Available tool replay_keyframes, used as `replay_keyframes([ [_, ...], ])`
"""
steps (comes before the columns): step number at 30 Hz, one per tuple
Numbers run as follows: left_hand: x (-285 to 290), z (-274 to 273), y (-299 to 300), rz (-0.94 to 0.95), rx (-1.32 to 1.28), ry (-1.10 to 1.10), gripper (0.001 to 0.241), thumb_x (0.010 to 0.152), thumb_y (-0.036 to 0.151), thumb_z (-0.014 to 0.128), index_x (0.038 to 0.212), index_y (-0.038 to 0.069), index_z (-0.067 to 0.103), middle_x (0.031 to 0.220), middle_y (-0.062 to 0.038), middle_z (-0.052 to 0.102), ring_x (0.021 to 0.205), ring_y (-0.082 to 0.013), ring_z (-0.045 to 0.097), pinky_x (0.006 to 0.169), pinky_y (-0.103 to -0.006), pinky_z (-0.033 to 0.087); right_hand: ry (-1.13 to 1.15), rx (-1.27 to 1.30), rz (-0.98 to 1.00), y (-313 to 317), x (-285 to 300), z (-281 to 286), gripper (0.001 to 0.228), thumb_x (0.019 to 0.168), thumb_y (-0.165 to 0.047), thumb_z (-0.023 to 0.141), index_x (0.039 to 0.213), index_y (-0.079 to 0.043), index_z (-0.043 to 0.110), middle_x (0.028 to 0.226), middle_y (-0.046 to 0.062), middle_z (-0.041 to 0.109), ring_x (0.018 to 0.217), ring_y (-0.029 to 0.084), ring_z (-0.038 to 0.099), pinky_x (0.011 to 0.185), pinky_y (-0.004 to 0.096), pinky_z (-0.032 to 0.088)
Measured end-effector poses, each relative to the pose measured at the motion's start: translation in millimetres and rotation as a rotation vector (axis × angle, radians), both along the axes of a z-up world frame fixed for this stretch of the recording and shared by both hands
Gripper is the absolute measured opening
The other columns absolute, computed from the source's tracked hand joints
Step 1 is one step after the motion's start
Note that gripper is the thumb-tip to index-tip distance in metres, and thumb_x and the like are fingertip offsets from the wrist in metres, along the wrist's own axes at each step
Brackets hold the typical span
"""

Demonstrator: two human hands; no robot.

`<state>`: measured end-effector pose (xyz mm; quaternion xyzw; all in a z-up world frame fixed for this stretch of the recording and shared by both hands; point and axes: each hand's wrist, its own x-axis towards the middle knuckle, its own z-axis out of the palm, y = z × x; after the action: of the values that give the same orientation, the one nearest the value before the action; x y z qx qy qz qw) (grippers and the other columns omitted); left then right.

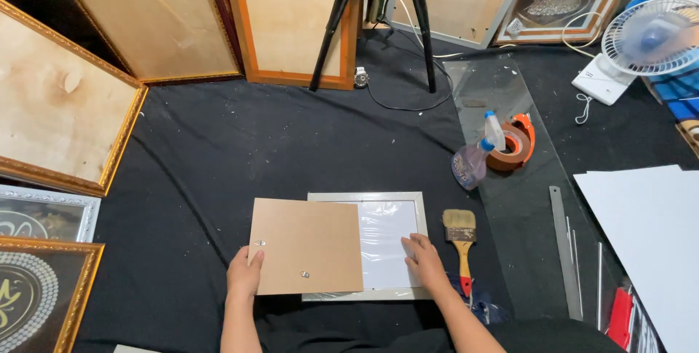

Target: The person assembles a picture frame by applying adhesive to the backing, placing a plastic sheet, and securing a cardboard back with metal clips. They then wipe the frame edges with a cloth.

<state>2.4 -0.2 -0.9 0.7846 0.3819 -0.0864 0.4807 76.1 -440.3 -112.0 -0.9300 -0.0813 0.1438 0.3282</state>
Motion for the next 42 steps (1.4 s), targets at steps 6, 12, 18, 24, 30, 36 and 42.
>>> replay_keyframes([
  [6,10.4,-13.9,-4.9,-0.038,0.122,0.051,0.031,0.104,0.034,0.052,0.122,0.013,0.068,0.12,-0.008,0.075,0.107,-0.0305,0.069,0.09,-0.0412,0.052,0.002,0.024,-0.003,2.6,1.7,7.6,0.05,0.095,-0.006,0.063,0.143,-0.016,0.059,0.152,0.008,0.044,0.138,0.032,0.048,0.109,0.044,0.045],
  [12,20.1,-70.0,-16.6,-0.089,0.168,0.038,0.025,0.098,0.037,0.056,0.11,0.019,0.068,0.107,-0.008,0.078,0.098,-0.034,0.071,0.082,-0.0424,0.052,0.024,0.053,-0.059,3.6,1.4,7.6,0.045,0.095,-0.013,0.063,0.14,-0.017,0.063,0.151,0.005,0.046,0.136,0.029,0.049,0.108,0.044,0.045],
  [18,26.3,-54.0,-50.6,-0.112,0.129,0.094,0.025,0.103,0.037,0.055,0.104,0.012,0.062,0.109,-0.011,0.076,0.097,-0.0359,0.07,0.082,-0.0449,0.052,0.003,0.032,-0.082,12.8,-1.6,25.8,0.054,0.097,-0.033,0.062,0.151,-0.032,0.052,0.143,0.008,0.049,0.131,0.03,0.052,0.107,0.045,0.045],
  [24,30.9,-56.9,-78.5,-0.15,0.161,0.121,0.025,0.103,0.037,0.054,0.111,0.016,0.062,0.107,-0.013,0.076,0.096,-0.0384,0.071,0.084,-0.0477,0.053,0.035,0.0,-0.172,15.6,-2.8,27.2,0.066,0.09,-0.036,0.076,0.151,-0.034,0.054,0.124,0.007,0.037,0.118,0.028,0.054,0.108,0.039,0.045],
  [30,34.6,-50.4,-105.8,-0.158,0.14,0.179,0.025,0.105,0.037,0.052,0.107,0.014,0.058,0.105,-0.015,0.073,0.095,-0.0388,0.07,0.084,-0.0477,0.053,0.068,-0.037,-0.165,17.1,-1.7,30.5,0.063,0.09,-0.04,0.076,0.15,-0.033,0.056,0.116,0.005,0.035,0.106,0.026,0.051,0.097,0.036,0.049],
  [36,36.6,-63.6,-118.6,-0.15,0.153,0.194,0.027,0.104,0.039,0.052,0.111,0.014,0.058,0.108,-0.018,0.073,0.099,-0.0426,0.069,0.089,-0.0498,0.052,0.028,-0.065,-0.163,12.5,0.2,19.0,0.065,0.09,-0.031,0.079,0.15,-0.027,0.056,0.11,0.004,0.034,0.097,0.024,0.05,0.09,0.032,0.048],
  [42,37.5,-57.1,-133.2,-0.143,0.114,0.194,0.031,0.105,0.039,0.052,0.114,0.011,0.062,0.111,-0.019,0.072,0.102,-0.0422,0.069,0.09,-0.0505,0.055,0.072,-0.171,-0.22,8.5,2.0,26.2,0.062,0.091,-0.032,0.075,0.15,-0.033,0.055,0.11,0.006,0.037,0.1,0.031,0.048,0.09,0.039,0.048],
])
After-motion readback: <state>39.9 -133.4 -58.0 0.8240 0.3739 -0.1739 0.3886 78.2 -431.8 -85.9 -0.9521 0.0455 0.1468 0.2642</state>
